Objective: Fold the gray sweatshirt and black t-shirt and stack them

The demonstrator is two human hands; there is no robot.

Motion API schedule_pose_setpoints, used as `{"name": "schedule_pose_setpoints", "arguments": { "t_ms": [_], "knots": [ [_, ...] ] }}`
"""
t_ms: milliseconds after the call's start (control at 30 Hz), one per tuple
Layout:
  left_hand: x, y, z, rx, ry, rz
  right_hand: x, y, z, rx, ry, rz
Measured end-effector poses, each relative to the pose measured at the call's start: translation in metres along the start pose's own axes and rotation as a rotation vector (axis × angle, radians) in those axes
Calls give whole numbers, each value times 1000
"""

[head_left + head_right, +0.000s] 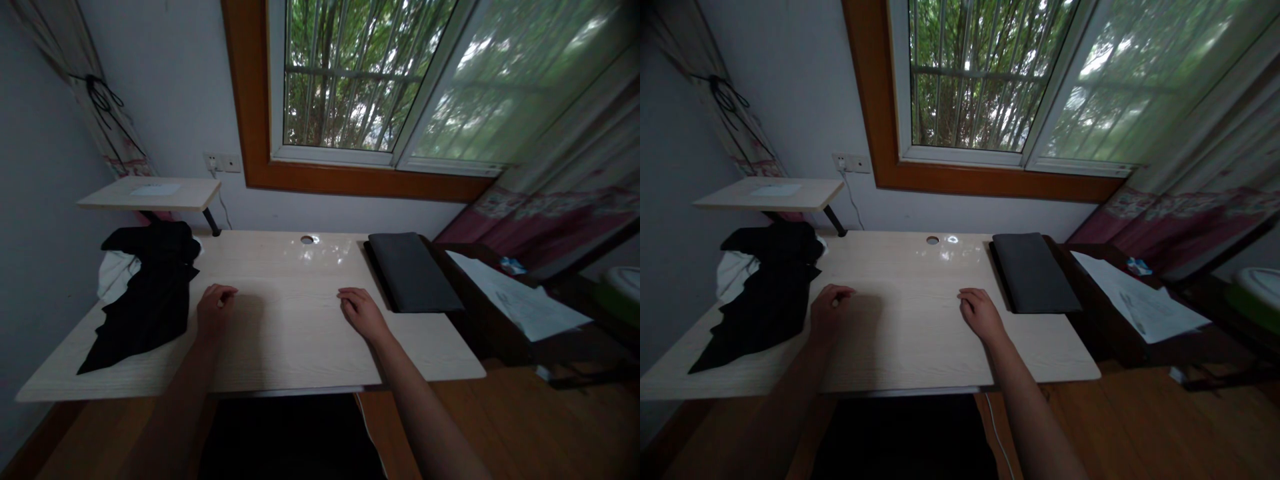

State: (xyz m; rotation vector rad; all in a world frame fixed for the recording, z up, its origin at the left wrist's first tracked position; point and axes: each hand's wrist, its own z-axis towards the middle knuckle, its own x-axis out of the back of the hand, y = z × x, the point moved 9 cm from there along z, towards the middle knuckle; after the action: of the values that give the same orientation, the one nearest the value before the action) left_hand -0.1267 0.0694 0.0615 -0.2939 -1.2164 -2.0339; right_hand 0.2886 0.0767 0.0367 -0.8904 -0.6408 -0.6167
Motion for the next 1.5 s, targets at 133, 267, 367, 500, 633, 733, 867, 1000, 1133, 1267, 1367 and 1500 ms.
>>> {"name": "schedule_pose_setpoints", "arguments": {
  "t_ms": [133,267,367,500,633,733,867,1000,1133,1267,1367,1500],
  "knots": [
    [0,-4,-1,-3,-5,-37,0,1,0,-7,4,2],
    [6,-2,2,-94,25,29,-1,2,0,-6,-1,2],
    [20,-5,7,-129,124,153,0,0,0,-1,0,-2],
    [55,-15,16,-86,328,257,0,-1,0,-1,3,0],
    [93,-26,31,-78,434,358,0,0,-1,-10,0,-3],
    [117,-44,46,-43,428,415,0,1,-1,-6,-3,-1],
    [137,-88,58,143,343,465,-1,2,0,-9,-5,8],
    [136,-126,58,318,215,497,-1,4,-1,-8,-2,15],
    [124,-125,59,288,188,514,-1,5,-1,-8,-1,19],
    [92,-97,62,209,140,422,-2,4,0,-13,2,18],
    [53,-62,62,112,58,339,-1,4,0,-11,9,15],
    [-9,-16,50,14,-67,191,-1,4,-1,-2,3,9]
  ]
}}
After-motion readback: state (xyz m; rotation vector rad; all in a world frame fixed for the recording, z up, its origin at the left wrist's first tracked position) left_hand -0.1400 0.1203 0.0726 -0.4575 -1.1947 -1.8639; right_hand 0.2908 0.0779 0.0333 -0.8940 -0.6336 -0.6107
